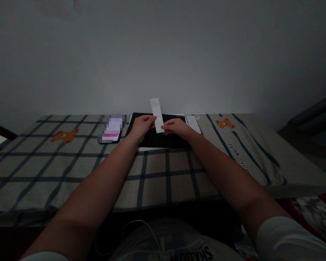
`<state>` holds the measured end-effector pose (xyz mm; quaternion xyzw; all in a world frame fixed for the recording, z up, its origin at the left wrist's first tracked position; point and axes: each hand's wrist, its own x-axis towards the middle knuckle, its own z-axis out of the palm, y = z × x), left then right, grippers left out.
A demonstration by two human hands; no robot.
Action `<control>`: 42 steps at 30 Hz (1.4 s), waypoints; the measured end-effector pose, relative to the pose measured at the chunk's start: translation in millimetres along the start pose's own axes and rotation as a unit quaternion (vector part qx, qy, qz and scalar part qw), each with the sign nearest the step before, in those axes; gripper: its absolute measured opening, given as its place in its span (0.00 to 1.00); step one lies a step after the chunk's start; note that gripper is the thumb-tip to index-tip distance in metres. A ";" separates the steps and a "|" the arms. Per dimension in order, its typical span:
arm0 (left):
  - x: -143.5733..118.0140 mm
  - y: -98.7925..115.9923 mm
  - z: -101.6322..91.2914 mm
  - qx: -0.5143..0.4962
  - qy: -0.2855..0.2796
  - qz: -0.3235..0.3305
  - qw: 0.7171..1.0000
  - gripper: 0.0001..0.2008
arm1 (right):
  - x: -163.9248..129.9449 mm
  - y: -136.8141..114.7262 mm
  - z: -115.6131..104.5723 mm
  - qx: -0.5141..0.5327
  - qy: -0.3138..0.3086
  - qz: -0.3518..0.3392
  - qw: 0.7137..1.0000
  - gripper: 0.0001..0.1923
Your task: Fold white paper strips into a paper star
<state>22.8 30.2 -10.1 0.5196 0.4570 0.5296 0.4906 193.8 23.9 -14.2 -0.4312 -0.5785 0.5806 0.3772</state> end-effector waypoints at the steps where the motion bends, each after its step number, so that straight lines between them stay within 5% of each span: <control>1: 0.2 -0.6 0.2 -0.001 0.001 0.003 1.000 0.11 | 0.1 -0.4 0.3 0.004 0.002 0.001 1.000 0.02; 14: -0.5 3.6 1.3 -0.015 0.032 0.000 0.999 0.09 | -1.8 -1.4 0.6 0.018 -0.051 -0.026 0.998 0.10; 25: -1.8 6.2 0.2 -0.009 0.027 0.025 0.999 0.08 | -2.8 -6.1 1.1 0.039 -0.019 0.011 0.999 0.06; 32: -5.9 8.8 1.6 -0.008 -0.037 -0.019 0.999 0.07 | -0.5 -8.1 4.8 0.049 0.061 -0.016 0.997 0.02; 42: -3.6 5.3 -0.4 0.009 -0.037 -0.004 0.999 0.11 | 0.7 -6.8 1.3 0.081 0.035 -0.020 0.996 0.03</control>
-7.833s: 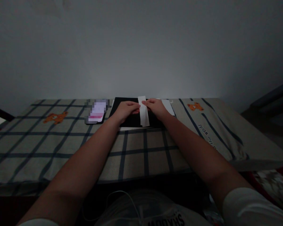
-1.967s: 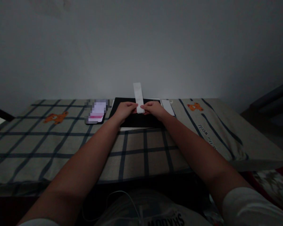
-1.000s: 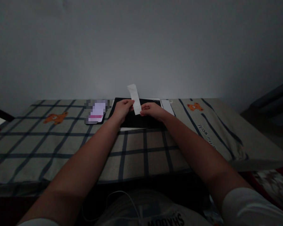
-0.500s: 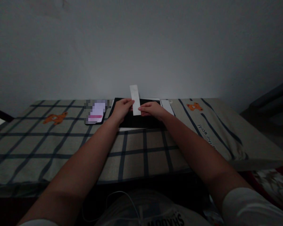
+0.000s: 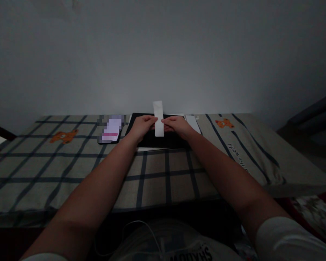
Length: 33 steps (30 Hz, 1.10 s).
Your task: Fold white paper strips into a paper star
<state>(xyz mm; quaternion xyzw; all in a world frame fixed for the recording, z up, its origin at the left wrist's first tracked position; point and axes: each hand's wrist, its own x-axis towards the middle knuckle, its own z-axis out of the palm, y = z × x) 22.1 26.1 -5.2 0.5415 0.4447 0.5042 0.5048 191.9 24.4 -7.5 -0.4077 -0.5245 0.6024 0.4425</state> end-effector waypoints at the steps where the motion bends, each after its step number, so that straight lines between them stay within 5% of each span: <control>1: -0.1 -0.2 -0.1 0.003 -0.006 -0.004 1.000 0.10 | 0.4 -0.3 -0.2 0.007 0.008 -0.007 1.000 0.03; 33: -9.9 8.8 5.9 0.036 -0.015 -0.032 0.999 0.05 | 3.9 1.0 -6.0 0.015 0.024 -0.028 0.999 0.03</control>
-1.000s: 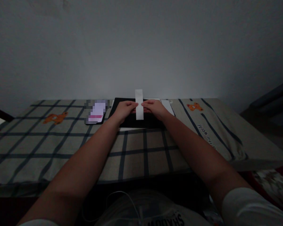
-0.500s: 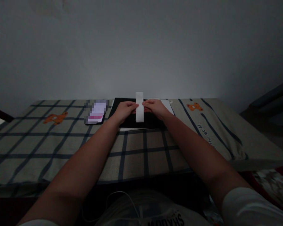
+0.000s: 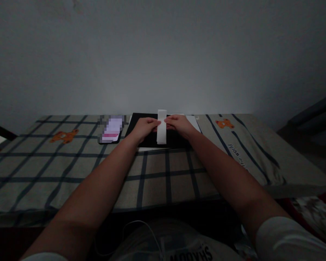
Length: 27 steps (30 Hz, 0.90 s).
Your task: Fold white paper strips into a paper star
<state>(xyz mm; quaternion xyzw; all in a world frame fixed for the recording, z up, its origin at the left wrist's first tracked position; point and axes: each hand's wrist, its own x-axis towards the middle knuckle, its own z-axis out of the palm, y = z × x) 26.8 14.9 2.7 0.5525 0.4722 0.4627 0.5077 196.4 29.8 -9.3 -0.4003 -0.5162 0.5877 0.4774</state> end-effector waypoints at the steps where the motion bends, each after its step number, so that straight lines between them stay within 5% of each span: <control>1: -0.2 0.1 0.4 0.000 0.004 -0.003 1.000 0.05 | 0.2 -0.2 0.4 -0.003 0.005 0.001 1.000 0.04; 27: -0.2 0.2 0.9 0.021 0.033 0.024 0.999 0.08 | -3.1 -4.3 6.4 0.004 0.027 0.001 1.000 0.03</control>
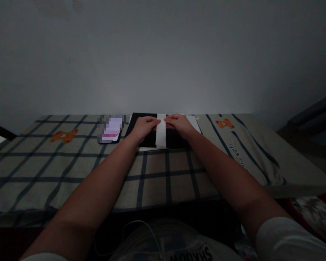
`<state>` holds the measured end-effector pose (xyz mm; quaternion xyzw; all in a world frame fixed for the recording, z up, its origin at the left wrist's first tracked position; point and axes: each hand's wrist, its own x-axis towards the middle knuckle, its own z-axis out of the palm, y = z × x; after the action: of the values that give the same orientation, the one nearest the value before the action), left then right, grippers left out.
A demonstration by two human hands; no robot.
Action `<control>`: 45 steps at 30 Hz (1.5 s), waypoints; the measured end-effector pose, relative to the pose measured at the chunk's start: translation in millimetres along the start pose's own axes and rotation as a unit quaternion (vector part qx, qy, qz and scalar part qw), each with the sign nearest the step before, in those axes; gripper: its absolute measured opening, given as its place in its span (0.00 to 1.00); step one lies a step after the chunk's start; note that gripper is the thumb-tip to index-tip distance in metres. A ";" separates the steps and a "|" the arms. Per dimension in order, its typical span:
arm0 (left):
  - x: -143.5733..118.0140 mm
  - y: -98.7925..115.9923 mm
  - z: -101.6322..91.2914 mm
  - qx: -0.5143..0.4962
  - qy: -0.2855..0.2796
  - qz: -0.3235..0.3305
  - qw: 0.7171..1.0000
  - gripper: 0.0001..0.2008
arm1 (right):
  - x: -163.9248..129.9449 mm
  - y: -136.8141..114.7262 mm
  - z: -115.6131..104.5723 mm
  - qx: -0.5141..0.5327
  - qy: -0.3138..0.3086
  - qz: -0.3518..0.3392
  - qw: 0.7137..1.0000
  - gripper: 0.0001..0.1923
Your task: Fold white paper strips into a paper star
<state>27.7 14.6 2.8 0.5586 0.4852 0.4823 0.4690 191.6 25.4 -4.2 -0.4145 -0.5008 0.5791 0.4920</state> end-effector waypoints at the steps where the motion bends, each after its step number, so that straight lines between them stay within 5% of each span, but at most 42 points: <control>1: 0.2 -0.6 0.2 -0.001 0.002 0.001 1.000 0.08 | 0.3 -0.2 0.3 -0.004 0.004 0.000 1.000 0.03; 16: 3.6 -4.4 -0.8 -0.016 0.002 0.032 0.999 0.13 | -3.0 -5.2 3.2 -0.001 0.020 -0.005 1.000 0.05; 24: 2.6 -0.6 -3.6 0.035 0.020 0.075 0.996 0.14 | 0.0 0.3 -0.5 0.018 -0.034 -0.012 0.999 0.02; 29: 2.5 -3.4 -1.4 0.027 0.026 0.072 0.997 0.17 | 0.2 -1.3 0.6 0.011 0.006 -0.031 0.999 0.05; 37: 8.9 -6.2 -4.7 0.017 0.069 0.097 0.993 0.17 | 1.7 6.1 -0.9 -0.009 -0.091 0.006 0.996 0.03; 45: 5.7 -3.0 -1.3 -0.079 -0.005 0.021 0.997 0.14 | 2.2 0.4 -0.4 -0.012 0.015 -0.014 1.000 0.05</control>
<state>26.4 20.6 0.4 0.5327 0.4314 0.5258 0.5036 191.5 27.6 -4.7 -0.4219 -0.5057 0.5601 0.5025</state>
